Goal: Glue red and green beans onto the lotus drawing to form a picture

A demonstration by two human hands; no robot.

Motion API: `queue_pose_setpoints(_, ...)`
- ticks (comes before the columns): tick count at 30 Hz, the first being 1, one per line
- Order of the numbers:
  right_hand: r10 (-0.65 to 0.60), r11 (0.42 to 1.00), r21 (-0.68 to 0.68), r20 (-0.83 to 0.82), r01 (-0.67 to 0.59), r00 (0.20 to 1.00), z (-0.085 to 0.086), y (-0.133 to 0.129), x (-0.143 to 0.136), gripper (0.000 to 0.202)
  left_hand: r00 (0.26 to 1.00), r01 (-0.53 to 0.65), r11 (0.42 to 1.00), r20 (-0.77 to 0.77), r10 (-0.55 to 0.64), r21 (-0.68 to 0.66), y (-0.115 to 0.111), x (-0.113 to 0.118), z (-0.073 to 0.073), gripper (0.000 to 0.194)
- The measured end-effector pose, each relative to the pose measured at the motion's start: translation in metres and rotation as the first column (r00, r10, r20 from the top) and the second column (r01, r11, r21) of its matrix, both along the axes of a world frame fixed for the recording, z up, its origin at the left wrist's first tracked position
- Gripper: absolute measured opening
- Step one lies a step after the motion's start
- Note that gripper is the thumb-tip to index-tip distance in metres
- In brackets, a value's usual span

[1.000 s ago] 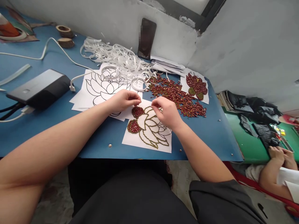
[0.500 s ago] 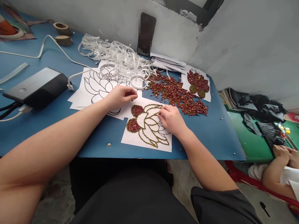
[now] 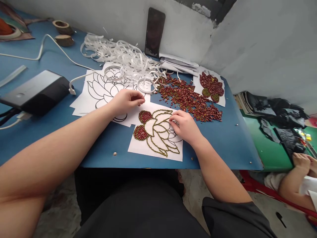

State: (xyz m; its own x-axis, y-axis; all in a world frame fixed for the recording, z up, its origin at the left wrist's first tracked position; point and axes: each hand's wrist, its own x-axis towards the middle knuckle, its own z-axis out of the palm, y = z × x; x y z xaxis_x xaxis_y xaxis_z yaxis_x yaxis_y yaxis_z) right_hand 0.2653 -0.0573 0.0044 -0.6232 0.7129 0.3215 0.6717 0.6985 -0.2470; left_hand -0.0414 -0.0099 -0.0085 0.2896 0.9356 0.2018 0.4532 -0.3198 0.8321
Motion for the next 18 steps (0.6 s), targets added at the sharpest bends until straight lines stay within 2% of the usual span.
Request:
queue_pose_setpoints(12,0.029,0.996,0.081,0.013,-0.030,1.000,-0.005,-0.001,-0.006,0.012,1.000,-0.005,1.000,-0.017,0.005,0.011,-0.002,0.001,0.003,0.016)
queue_pose_setpoints(18,-0.012,0.999,0.033,-0.167,0.018,0.986,0.008,-0.005,-0.011,0.008,0.998,0.052,0.999,0.046,-0.053,0.012,-0.013,0.010,0.011,0.017)
